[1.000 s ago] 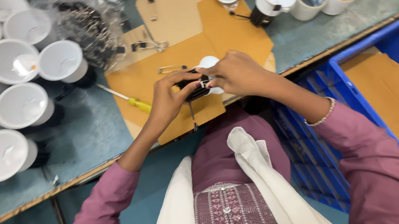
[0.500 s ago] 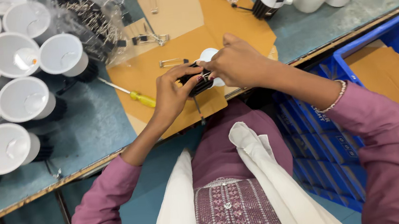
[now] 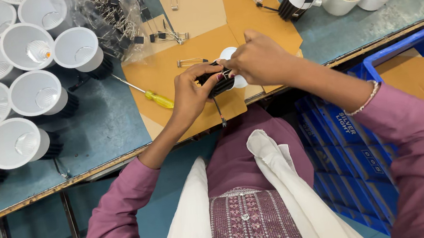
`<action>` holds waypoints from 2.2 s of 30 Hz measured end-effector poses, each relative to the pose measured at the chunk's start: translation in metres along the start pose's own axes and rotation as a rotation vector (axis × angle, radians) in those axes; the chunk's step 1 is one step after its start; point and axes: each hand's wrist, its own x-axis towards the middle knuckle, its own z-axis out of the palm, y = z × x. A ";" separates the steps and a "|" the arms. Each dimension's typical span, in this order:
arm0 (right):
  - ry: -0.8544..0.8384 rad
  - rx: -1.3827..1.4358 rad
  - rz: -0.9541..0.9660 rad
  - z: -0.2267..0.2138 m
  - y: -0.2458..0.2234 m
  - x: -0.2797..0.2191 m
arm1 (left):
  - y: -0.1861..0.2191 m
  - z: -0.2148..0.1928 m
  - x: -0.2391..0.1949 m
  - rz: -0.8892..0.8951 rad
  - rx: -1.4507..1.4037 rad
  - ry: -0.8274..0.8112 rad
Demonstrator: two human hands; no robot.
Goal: The person assembles light fixtures by inserting a black heat sink into a white plastic housing, securing it with a metal clip, and tightening the clip with a yellow screwdriver. Completed units are placed into a blue crate.
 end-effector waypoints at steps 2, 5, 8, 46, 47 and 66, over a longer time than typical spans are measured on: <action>-0.055 -0.007 -0.033 -0.005 0.006 0.005 | 0.001 0.000 0.000 -0.013 0.000 0.003; -0.141 -0.027 -0.069 -0.010 0.015 0.011 | 0.001 0.001 0.001 -0.041 0.009 0.005; -0.104 0.009 -0.126 -0.011 0.020 0.014 | 0.001 0.000 0.002 -0.052 -0.008 0.003; 0.975 1.328 0.870 0.116 -0.109 -0.048 | -0.005 -0.105 0.006 0.264 0.668 -0.248; 0.966 1.307 0.859 0.119 -0.110 -0.050 | -0.016 -0.119 0.000 0.114 0.691 -0.305; 0.646 0.789 0.854 0.090 -0.135 -0.014 | 0.057 -0.074 -0.017 0.328 -0.701 0.222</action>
